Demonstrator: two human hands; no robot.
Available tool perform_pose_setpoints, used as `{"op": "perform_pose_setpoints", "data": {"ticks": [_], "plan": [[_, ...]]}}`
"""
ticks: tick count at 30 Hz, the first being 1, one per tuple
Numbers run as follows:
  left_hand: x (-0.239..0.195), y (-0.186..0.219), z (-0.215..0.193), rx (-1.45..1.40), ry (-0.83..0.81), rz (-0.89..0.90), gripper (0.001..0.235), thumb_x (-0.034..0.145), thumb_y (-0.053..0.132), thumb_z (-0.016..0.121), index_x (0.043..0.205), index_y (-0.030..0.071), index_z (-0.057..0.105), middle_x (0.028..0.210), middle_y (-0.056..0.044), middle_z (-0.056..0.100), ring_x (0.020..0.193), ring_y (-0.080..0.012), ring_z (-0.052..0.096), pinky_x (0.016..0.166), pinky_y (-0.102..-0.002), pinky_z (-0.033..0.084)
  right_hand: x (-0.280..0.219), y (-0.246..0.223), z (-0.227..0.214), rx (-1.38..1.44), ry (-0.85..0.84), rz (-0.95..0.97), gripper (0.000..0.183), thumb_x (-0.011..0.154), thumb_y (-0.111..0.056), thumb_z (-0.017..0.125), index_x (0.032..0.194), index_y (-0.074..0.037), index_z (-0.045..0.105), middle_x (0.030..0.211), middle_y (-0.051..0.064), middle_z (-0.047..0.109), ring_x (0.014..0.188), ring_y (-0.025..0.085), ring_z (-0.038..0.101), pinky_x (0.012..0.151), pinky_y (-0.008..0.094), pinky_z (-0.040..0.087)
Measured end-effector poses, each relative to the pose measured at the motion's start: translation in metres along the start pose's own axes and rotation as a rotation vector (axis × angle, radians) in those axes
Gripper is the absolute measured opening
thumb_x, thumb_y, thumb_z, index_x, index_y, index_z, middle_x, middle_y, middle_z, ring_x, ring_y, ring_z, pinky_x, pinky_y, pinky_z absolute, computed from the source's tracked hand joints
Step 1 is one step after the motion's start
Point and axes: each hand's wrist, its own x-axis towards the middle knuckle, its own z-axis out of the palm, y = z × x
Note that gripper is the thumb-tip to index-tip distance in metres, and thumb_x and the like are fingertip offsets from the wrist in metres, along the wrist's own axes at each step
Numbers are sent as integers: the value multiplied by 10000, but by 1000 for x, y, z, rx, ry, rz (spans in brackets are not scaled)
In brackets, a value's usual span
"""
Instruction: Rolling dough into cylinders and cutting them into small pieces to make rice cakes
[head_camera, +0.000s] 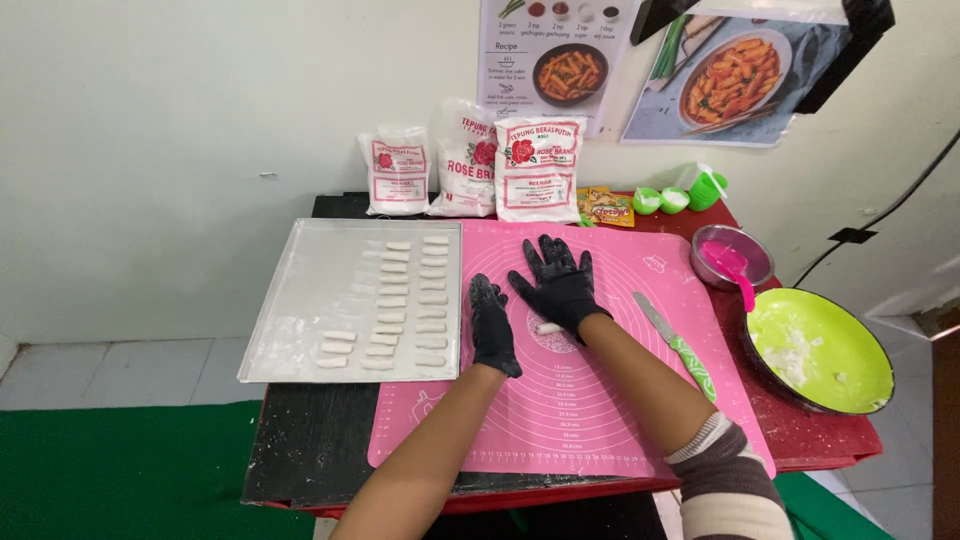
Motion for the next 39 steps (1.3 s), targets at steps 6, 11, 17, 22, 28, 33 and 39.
{"op": "perform_pose_setpoints", "data": {"ticks": [6,11,17,22,28,33,39], "plan": [[-12,56,-52,-743,-129,-561,623,1038,645,343,1334,211,679,1165,-83,753,1209,-263,660,1111,-411,473,-23,-6,-14,-15,11,-29,749,1020,-699,260,1663,-354,88,1732,61,153,1593,291,148,1231,663,111],[-20,71,-73,-205,-167,-301,424,1073,480,373,1266,259,678,1068,-16,789,1135,-223,708,970,-439,566,-62,-5,-17,-44,-82,-81,767,1016,-656,294,1664,-391,-21,1750,24,52,1598,256,114,1240,642,117],[-6,50,-41,-422,-184,-434,539,1045,557,368,1293,212,699,1132,-32,774,1143,-242,703,993,-426,548,-118,-1,1,-187,126,-147,684,1037,-622,295,1654,-379,129,1680,48,287,1524,248,324,1173,641,254],[-6,46,-38,-756,-124,-579,718,990,729,357,1349,192,671,1269,-76,718,1217,-277,657,1086,-436,476,-163,4,6,-130,193,-151,670,1047,-583,323,1655,-351,168,1671,22,301,1522,222,309,1159,641,252],[-10,61,-49,-887,-172,-716,715,907,666,328,1490,288,499,1403,36,603,1162,-137,626,1086,-443,413,-165,19,33,-109,508,-320,678,997,-504,484,1611,-258,337,1612,112,424,1427,306,464,1086,661,275],[2,32,-20,-661,-158,-523,721,1014,700,291,1344,187,675,1185,-39,760,1222,-237,660,1073,-404,480,-145,2,-1,-73,87,-129,713,1021,-645,351,1648,-347,186,1619,45,387,1508,257,351,1198,647,182],[11,19,-1,-404,-193,-449,579,1027,646,305,1279,308,703,1137,57,774,1164,-177,691,984,-368,529,-100,-29,-35,-52,-60,-1,816,1010,-672,324,1667,-368,-53,1679,80,271,1562,284,247,1220,641,141]]}}
